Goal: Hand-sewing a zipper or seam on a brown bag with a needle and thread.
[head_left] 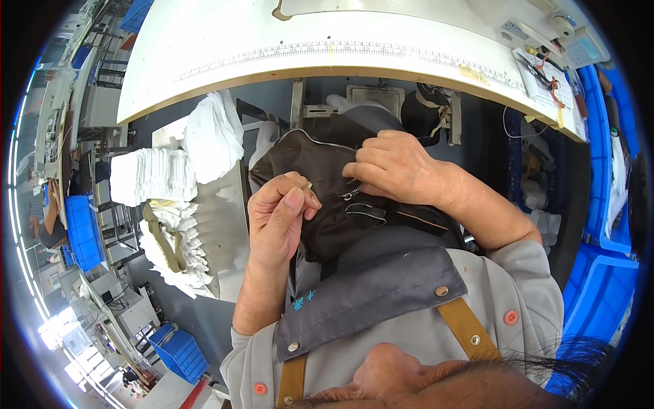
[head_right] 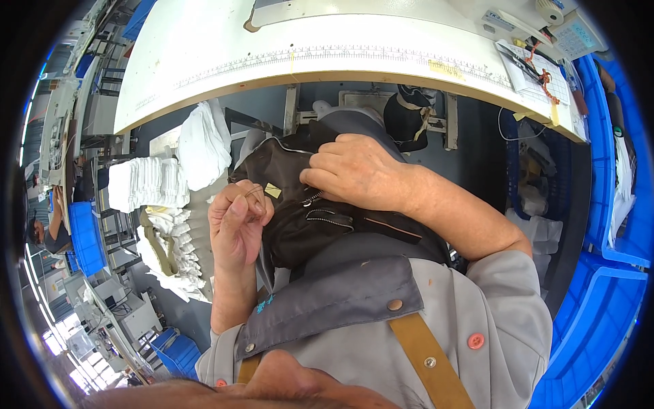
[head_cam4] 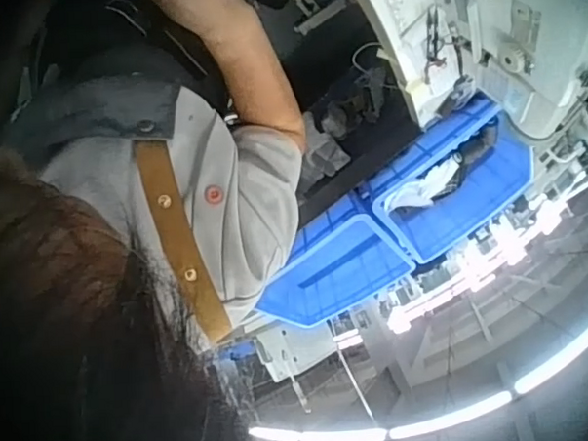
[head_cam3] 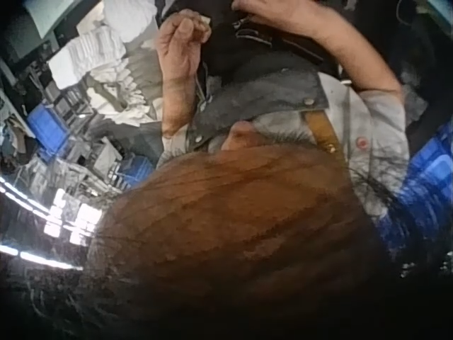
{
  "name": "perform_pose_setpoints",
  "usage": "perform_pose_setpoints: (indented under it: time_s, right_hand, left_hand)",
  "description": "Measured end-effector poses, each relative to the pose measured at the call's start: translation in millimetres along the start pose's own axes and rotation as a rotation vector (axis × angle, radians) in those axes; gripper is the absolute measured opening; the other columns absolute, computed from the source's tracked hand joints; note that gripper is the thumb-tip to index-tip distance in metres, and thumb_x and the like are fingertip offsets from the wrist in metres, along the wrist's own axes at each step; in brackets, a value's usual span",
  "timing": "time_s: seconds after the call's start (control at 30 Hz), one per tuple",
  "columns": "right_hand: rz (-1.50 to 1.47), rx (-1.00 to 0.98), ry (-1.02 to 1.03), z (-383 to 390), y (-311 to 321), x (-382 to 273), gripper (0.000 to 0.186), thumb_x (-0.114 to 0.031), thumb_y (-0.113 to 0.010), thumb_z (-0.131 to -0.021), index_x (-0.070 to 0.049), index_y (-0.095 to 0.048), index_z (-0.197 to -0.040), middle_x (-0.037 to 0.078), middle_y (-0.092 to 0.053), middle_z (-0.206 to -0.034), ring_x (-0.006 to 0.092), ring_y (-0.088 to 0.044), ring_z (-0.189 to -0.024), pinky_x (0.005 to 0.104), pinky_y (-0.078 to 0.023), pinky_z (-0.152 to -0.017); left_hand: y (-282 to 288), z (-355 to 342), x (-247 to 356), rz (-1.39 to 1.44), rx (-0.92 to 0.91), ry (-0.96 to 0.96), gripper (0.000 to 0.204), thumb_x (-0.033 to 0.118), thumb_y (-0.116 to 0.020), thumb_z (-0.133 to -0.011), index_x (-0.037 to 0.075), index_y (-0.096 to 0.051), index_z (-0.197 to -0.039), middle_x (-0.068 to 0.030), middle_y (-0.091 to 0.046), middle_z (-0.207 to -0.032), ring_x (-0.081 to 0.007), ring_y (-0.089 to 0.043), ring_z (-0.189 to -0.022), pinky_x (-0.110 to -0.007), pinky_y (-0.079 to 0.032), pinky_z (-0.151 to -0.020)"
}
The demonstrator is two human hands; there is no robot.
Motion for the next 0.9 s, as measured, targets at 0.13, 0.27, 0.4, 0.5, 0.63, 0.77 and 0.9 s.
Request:
perform_pose_setpoints:
  time_s: [0.13, 0.27, 0.4, 0.5, 0.63, 0.77, 0.9]
  right_hand:
    - [0.166, 0.085, 0.127, 7, -1, -2, 0.018, -0.011, -0.071, -0.073, -0.007, -0.063, -0.090, 0.002, -0.049, -0.071, 0.0156, -0.053, -0.064, 0.0309, -0.040, -0.055]
    - [0.297, 0.129, 0.174, 8, 1, -9, 0.008, -0.008, -0.070, -0.076, -0.008, -0.062, -0.079, 0.000, -0.045, -0.064, 0.0125, -0.050, -0.058, 0.0291, -0.036, -0.051]
    - [0.296, 0.119, 0.195, 8, 4, -14, 0.010, -0.008, -0.069, -0.077, -0.008, -0.060, -0.073, -0.001, -0.044, -0.062, 0.0118, -0.048, -0.056, 0.0289, -0.035, -0.050]
    - [0.287, 0.133, 0.194, 9, 6, -15, 0.014, -0.007, -0.070, -0.077, -0.009, -0.058, -0.069, -0.001, -0.043, -0.061, 0.0116, -0.048, -0.055, 0.0287, -0.035, -0.050]
    - [0.309, 0.146, 0.182, 12, 6, -15, 0.008, -0.008, -0.070, -0.075, -0.009, -0.062, -0.074, -0.001, -0.043, -0.062, 0.0114, -0.048, -0.055, 0.0285, -0.035, -0.050]
    - [0.281, 0.114, 0.145, 10, 8, -16, 0.015, -0.011, -0.069, -0.072, -0.008, -0.068, -0.087, -0.002, -0.044, -0.063, 0.0111, -0.050, -0.057, 0.0283, -0.036, -0.051]
    - [0.238, 0.104, 0.108, 18, 4, -14, 0.023, -0.012, -0.067, -0.071, -0.009, -0.069, -0.094, -0.002, -0.046, -0.065, 0.0113, -0.051, -0.059, 0.0281, -0.037, -0.052]
  left_hand:
    - [-3, 2, 4, -0.016, 0.024, 0.078, 0.019, 0.011, -0.058, -0.096, -0.002, -0.063, -0.083, -0.0070, -0.060, -0.079, -0.0100, -0.051, -0.070, -0.022, -0.038, -0.061]
    - [-14, 7, 10, -0.616, 0.070, 0.102, 0.015, 0.005, -0.060, -0.093, -0.002, -0.063, -0.079, -0.0034, -0.059, -0.073, -0.0058, -0.046, -0.061, -0.022, -0.035, -0.055]
    - [-14, 10, 11, -0.849, 0.087, 0.081, 0.016, 0.003, -0.062, -0.091, -0.002, -0.062, -0.076, -0.0007, -0.055, -0.068, -0.0029, -0.042, -0.056, -0.021, -0.031, -0.049]
    - [-12, 12, 11, -0.981, 0.042, -0.024, 0.017, 0.003, -0.062, -0.091, -0.003, -0.061, -0.076, 0.0008, -0.054, -0.066, -0.0027, -0.042, -0.054, -0.021, -0.031, -0.048]
    - [-7, 15, 9, -0.936, 0.102, -0.008, 0.016, 0.004, -0.063, -0.091, -0.003, -0.062, -0.076, 0.0008, -0.054, -0.066, -0.0031, -0.042, -0.054, -0.021, -0.031, -0.049]
    - [-14, 5, 11, -0.902, 0.086, 0.007, 0.006, 0.005, -0.071, -0.085, 0.001, -0.068, -0.088, -0.0076, -0.063, -0.094, -0.0162, -0.058, -0.075, -0.028, -0.047, -0.066]
    - [-14, 7, 15, -0.994, 0.002, -0.116, 0.023, 0.003, -0.077, -0.076, 0.003, -0.071, -0.098, -0.0129, -0.059, -0.122, -0.0243, -0.060, -0.107, -0.034, -0.048, -0.092]
Point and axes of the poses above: each hand's wrist, its own z-axis away from the middle knuckle, its own y-axis out of the back of the hand, x = y × z, the point moved 2 cm from there along -z, towards the middle knuckle
